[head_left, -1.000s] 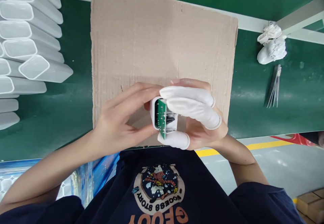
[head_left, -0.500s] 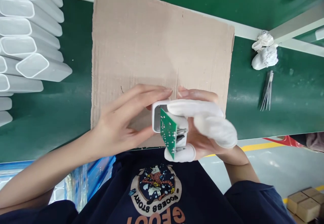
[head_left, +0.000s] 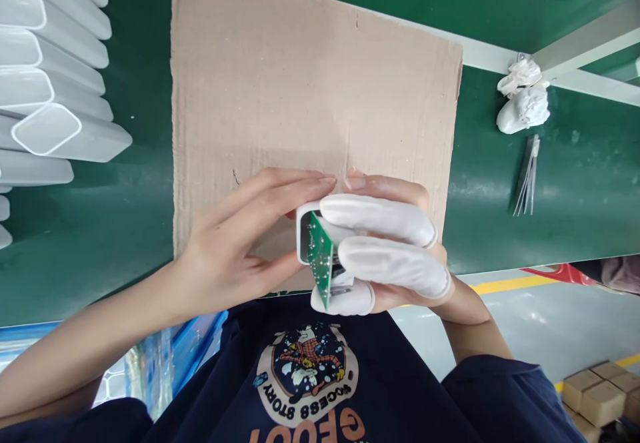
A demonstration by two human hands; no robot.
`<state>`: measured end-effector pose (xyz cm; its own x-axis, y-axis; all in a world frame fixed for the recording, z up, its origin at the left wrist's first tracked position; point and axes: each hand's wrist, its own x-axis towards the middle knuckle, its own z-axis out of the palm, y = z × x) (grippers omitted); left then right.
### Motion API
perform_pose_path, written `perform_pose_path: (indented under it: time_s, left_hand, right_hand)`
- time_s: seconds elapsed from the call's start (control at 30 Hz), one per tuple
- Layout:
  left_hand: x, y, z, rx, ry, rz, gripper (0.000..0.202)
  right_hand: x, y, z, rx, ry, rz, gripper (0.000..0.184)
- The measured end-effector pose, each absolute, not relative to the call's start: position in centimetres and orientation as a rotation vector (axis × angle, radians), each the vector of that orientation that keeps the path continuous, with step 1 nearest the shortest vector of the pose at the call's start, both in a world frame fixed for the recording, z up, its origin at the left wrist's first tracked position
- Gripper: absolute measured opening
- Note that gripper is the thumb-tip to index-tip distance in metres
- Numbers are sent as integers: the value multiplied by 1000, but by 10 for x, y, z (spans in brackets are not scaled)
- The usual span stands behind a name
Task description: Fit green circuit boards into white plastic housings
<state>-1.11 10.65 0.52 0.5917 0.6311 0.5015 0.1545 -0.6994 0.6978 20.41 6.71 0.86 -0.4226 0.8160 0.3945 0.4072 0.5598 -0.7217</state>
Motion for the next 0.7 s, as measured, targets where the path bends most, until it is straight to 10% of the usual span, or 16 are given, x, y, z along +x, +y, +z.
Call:
perform_pose_path:
  time_s: [0.7]
  left_hand:
    - [-7,109,5,2216,659,981,39]
  right_hand:
    - [200,68,15,-1106,-2115,635,42]
